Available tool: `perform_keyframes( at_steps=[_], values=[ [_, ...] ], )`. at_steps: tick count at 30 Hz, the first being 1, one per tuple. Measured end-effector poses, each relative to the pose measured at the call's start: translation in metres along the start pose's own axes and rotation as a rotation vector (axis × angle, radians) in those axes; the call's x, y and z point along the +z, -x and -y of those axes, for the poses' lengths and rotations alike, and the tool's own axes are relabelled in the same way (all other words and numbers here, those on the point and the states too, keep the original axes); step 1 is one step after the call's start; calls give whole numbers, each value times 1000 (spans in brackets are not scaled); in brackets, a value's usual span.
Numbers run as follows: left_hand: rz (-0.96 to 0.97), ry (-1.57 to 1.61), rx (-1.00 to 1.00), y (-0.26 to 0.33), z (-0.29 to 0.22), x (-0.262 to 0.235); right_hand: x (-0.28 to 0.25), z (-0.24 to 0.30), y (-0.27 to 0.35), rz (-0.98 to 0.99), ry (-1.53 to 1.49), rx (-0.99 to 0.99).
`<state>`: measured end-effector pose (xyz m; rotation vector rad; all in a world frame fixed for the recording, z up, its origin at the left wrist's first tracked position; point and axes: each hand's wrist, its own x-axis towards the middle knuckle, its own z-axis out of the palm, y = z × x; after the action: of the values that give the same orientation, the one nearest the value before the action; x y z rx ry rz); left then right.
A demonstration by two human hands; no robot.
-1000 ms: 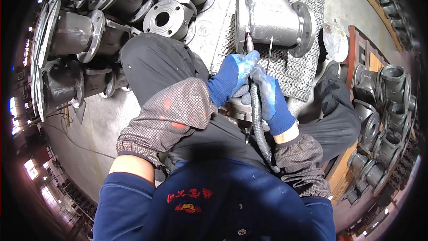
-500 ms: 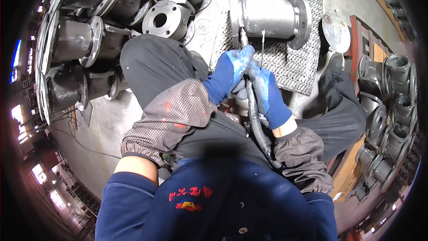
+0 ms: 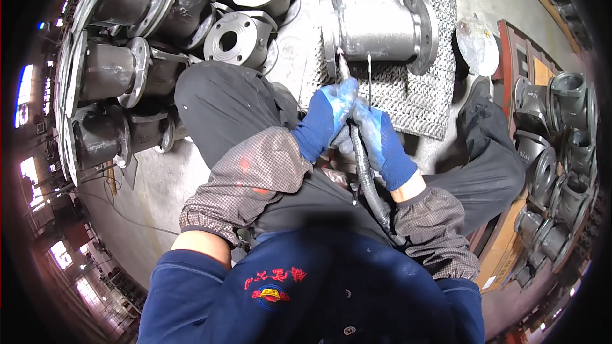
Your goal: The person cleans the interior and exterior surfaces of a metal flange using a handheld grinding tool, rotating the object to reach different areas.
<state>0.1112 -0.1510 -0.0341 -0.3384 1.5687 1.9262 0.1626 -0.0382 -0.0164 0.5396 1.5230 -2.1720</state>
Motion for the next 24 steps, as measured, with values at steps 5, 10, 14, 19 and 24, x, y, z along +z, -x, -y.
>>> perform_keyframes(
  at_steps=[5,10,14,19,24],
  values=[
    [132,4,-74,10,-27,-4,7,20,9,11,-57,44],
    [217,-52,311,36,-51,-6,0,49,27,-57,4,-74],
    [293,-498,225,63,-50,-12,-27,75,20,-112,-51,-146],
    [552,29,124,79,-15,12,-8,76,-11,-66,-257,-289],
    [282,251,-136,79,-10,-1,24,45,-18,-396,30,-672]
  ],
)
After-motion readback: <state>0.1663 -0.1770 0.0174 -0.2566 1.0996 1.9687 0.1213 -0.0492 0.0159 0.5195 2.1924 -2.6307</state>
